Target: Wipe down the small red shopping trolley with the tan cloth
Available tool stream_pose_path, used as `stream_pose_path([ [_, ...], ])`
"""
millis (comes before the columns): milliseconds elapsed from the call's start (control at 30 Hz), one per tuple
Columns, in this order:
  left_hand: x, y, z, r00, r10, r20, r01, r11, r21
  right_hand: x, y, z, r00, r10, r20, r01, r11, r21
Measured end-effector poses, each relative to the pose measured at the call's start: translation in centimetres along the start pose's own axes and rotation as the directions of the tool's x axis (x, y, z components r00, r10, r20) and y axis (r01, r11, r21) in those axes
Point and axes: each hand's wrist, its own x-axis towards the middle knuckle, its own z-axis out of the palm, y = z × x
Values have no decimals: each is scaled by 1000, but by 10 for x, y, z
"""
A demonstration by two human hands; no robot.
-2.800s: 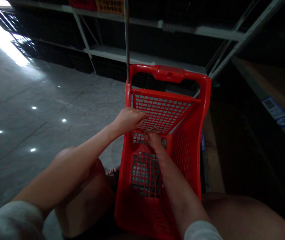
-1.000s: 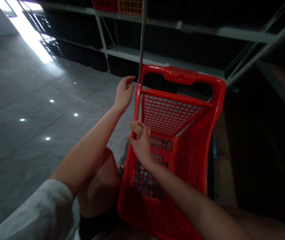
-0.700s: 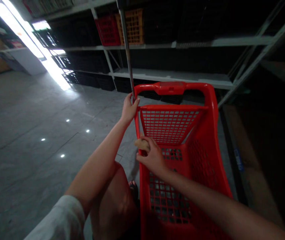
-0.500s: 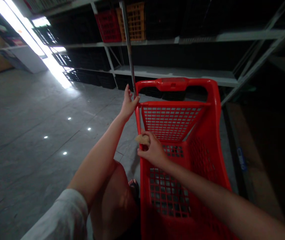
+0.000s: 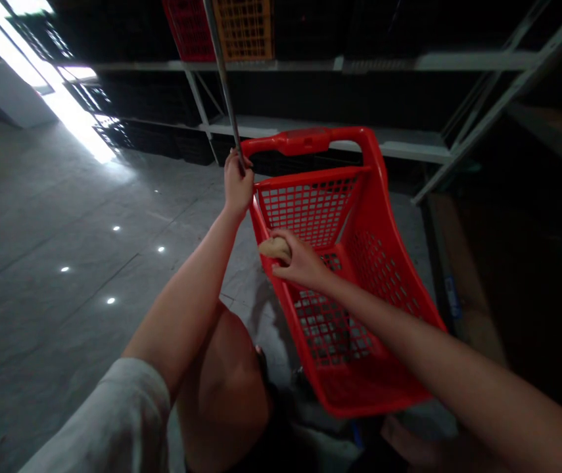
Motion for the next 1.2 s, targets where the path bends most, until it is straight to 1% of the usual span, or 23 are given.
stream_pose_path([
  [67, -3, 1, -7, 999, 23, -26, -23, 1000, 20, -5, 3, -15, 996, -92, 18, 93, 993, -73],
  [133, -7, 6, -17, 998, 54, -28, -52, 997, 58, -14, 6, -32, 991, -130, 34, 133, 982, -138],
  [200, -11, 15, -30, 996, 83, 24, -85, 991, 105, -20, 7, -47, 996, -86, 17, 88, 981, -173],
  [267, -14, 26, -42, 988, 105, 112, -120, 983, 140, -19, 2, -56, 998, -41, -43, 32, 981, -192],
  [333, -16, 39, -52, 978, 116, 175, -147, 974, 174, -6, -7, -54, 991, -61, -120, 34, 976, -214],
  [433, -19, 60, -61, 970, 128, 206, -180, 948, 261, 28, -23, -37, 969, -150, -197, 96, 961, -258],
  [467, -20, 67, -63, 967, 136, 218, -197, 936, 292, 40, -27, -30, 956, -167, -242, 100, 959, -266],
  [533, -24, 81, -63, 955, 155, 255, -238, 910, 340, 57, -31, -19, 917, -170, -360, 68, 958, -278],
  [600, -28, 93, -61, 941, 167, 293, -273, 888, 371, 60, -25, -15, 878, -153, -453, 16, 956, -291],
  [633, -31, 99, -59, 938, 165, 304, -280, 879, 385, 55, -18, -16, 867, -145, -478, -6, 954, -301],
  [700, -37, 107, -53, 941, 157, 300, -276, 868, 413, 36, 5, -28, 845, -122, -520, -63, 944, -325],
  [733, -40, 111, -49, 945, 159, 287, -274, 863, 425, 22, 21, -37, 820, -97, -563, -118, 936, -333],
  [800, -47, 116, -41, 953, 182, 241, -275, 853, 444, -4, 54, -59, 735, -30, -678, -261, 910, -323],
  [867, -52, 119, -34, 959, 215, 184, -277, 842, 462, -24, 80, -77, 641, 14, -767, -366, 884, -291],
  [900, -54, 120, -31, 960, 228, 160, -277, 835, 475, -29, 87, -82, 608, 22, -793, -389, 880, -274],
  [933, -55, 120, -29, 961, 237, 142, -276, 826, 491, -31, 89, -82, 593, 25, -805, -390, 883, -260],
  [967, -56, 120, -27, 961, 244, 131, -276, 816, 508, -29, 86, -78, 595, 27, -803, -373, 895, -246],
  [1000, -56, 120, -27, 960, 250, 124, -278, 806, 523, -24, 79, -69, 610, 26, -792, -341, 911, -232],
  [1033, -56, 119, -27, 959, 256, 120, -280, 798, 534, -16, 69, -57, 637, 21, -770, -294, 931, -218],
  [1100, -55, 118, -29, 959, 260, 114, -279, 787, 551, 1, 45, -27, 716, -16, -698, -171, 966, -197],
  [1133, -54, 116, -32, 960, 257, 110, -274, 784, 557, 10, 34, -12, 747, -43, -663, -117, 974, -195],
  [1167, -53, 115, -36, 962, 252, 106, -267, 783, 562, 17, 26, 1, 767, -66, -638, -79, 977, -196],
  [1200, -52, 113, -40, 964, 247, 102, -260, 783, 565, 23, 22, 10, 776, -79, -626, -63, 978, -201],
])
